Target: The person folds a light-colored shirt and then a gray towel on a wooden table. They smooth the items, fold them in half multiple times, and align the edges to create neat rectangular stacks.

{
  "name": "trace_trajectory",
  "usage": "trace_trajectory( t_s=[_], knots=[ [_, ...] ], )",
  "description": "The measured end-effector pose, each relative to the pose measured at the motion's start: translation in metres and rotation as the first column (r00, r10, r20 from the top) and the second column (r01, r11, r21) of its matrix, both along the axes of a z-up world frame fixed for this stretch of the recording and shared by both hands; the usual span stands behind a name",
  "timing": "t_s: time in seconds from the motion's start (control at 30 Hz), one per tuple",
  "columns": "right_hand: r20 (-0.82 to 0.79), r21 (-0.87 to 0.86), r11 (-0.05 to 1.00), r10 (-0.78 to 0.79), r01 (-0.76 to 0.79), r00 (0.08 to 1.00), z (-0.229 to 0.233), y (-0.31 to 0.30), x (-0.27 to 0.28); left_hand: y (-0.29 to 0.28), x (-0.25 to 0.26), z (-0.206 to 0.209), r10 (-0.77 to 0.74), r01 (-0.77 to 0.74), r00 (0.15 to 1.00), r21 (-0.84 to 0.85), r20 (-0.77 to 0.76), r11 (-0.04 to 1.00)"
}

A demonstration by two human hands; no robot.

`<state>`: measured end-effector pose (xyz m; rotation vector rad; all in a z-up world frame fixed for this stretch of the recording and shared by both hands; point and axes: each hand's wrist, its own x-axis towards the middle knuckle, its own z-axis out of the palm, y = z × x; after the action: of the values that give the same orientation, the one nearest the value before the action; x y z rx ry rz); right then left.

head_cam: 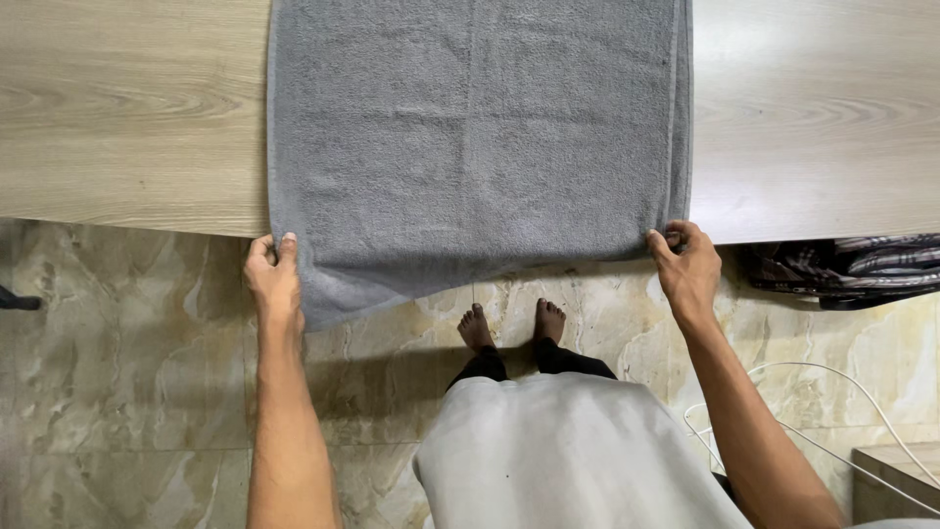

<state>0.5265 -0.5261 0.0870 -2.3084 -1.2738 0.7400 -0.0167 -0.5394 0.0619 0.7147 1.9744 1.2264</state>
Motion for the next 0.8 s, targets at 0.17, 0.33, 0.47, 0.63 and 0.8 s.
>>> trace_trajectory(
  t_s=[0.17,0.33,0.47,0.63,0.8],
  knots=[
    [-0.319,0.347,0.936,0.051,0.067,0.947,-0.005,0.000,0.013,0.002,-0.004,0.004,0.014,-0.014,0.999,0.013,0.052,1.000],
    [-0.594,0.373,0.886,0.001,0.275,0.804,-0.020,0.001,0.034,0.004,-0.007,0.004,0.035,-0.033,0.999,0.055,-0.027,0.998],
    [-0.630,0.074,0.985,-0.076,0.156,0.773,-0.030,-0.002,0.041,-0.001,-0.003,0.002,-0.027,0.023,0.987,0.026,0.160,0.999],
    [-0.502,0.169,0.979,-0.012,0.112,0.865,-0.021,-0.010,0.038,-0.003,0.010,-0.003,-0.089,0.094,0.962,-0.008,0.257,0.996],
    [-0.555,0.335,0.938,0.121,0.088,0.823,0.011,-0.010,0.046,-0.005,0.004,0.000,-0.094,0.068,0.985,0.174,0.143,0.982]
  ],
)
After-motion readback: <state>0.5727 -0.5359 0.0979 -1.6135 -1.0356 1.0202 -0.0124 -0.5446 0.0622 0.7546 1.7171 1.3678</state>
